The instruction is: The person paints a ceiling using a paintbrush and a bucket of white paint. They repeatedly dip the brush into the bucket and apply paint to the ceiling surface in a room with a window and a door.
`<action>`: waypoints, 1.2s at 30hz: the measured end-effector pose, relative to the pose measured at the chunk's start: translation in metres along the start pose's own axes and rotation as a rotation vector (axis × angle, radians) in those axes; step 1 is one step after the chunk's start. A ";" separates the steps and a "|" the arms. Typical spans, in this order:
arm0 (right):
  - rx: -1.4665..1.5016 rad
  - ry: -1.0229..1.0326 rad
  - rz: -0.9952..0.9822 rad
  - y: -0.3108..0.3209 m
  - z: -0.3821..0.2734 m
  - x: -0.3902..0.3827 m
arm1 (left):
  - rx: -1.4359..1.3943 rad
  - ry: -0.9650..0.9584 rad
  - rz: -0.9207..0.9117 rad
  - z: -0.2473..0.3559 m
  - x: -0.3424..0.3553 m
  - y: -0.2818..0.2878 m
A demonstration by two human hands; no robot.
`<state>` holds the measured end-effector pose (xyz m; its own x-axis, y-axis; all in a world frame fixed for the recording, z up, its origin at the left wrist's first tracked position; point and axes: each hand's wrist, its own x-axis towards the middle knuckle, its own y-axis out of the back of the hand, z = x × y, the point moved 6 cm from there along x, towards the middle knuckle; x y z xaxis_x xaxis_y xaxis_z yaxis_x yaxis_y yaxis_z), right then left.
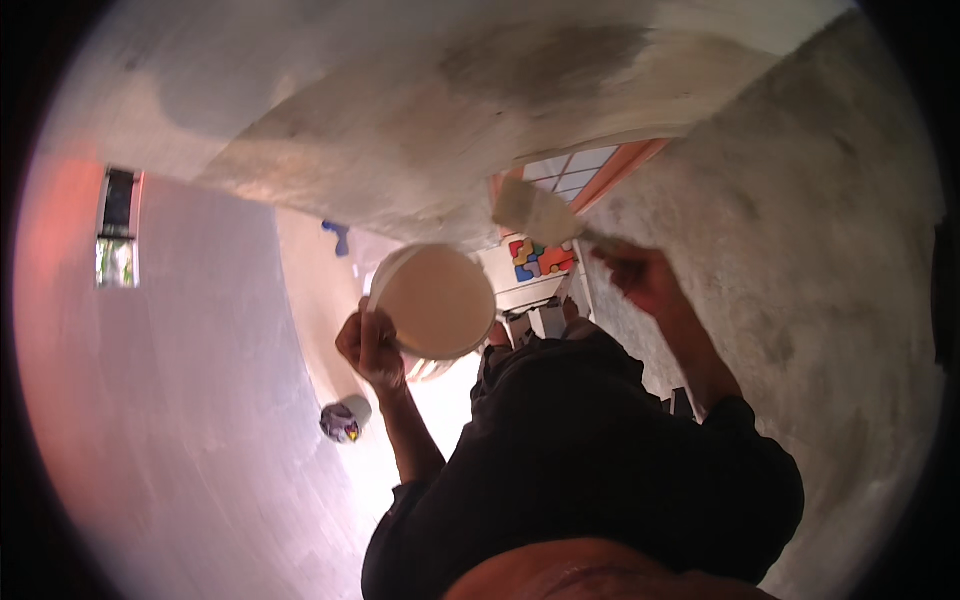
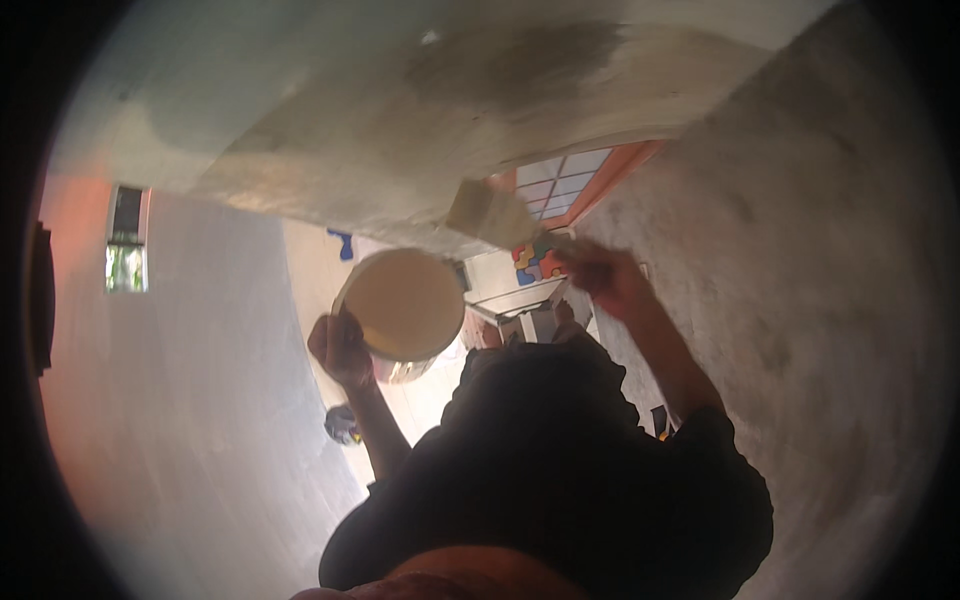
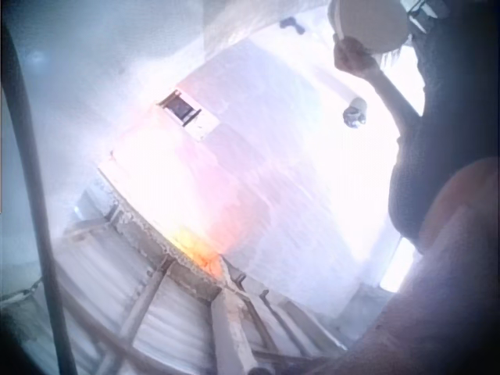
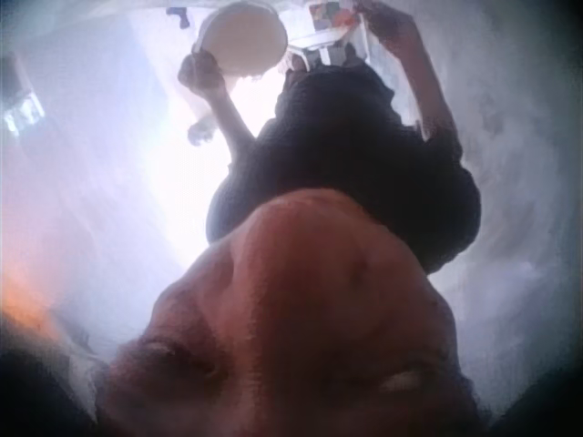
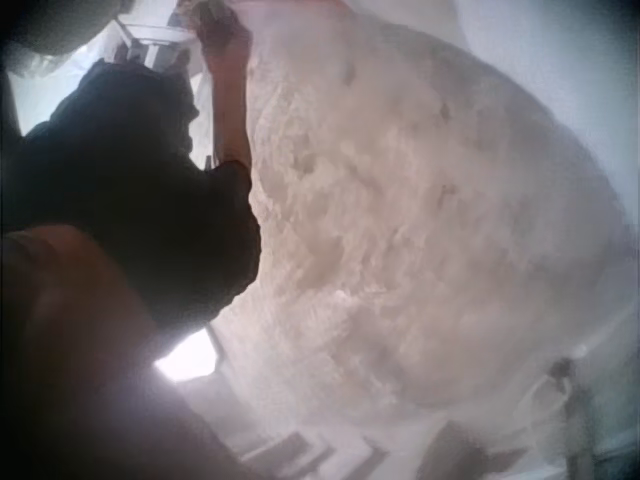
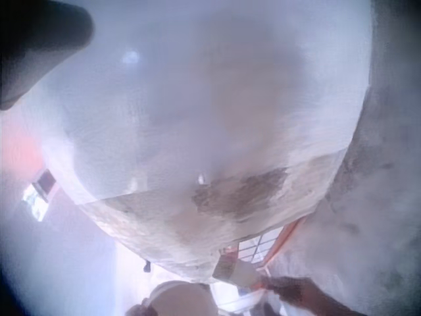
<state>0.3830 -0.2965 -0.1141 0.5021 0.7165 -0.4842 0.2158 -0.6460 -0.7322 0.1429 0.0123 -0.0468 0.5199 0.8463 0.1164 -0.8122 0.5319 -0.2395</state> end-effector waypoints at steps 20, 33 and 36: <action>-1.206 0.363 -0.214 -0.137 0.040 0.048 | 0.268 0.071 -0.397 -0.041 -0.004 -0.027; -0.794 -0.012 -0.320 -0.102 0.020 0.019 | 0.121 -0.070 -0.719 -0.066 -0.018 -0.110; -0.818 -0.012 -0.263 -0.093 0.017 0.017 | 0.083 -0.099 -0.731 -0.079 -0.016 -0.125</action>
<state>0.3578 -0.2197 -0.0625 0.3428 0.8694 -0.3557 0.8624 -0.4414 -0.2478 0.2571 -0.0704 -0.0945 0.9126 0.2718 0.3054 -0.2873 0.9578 0.0060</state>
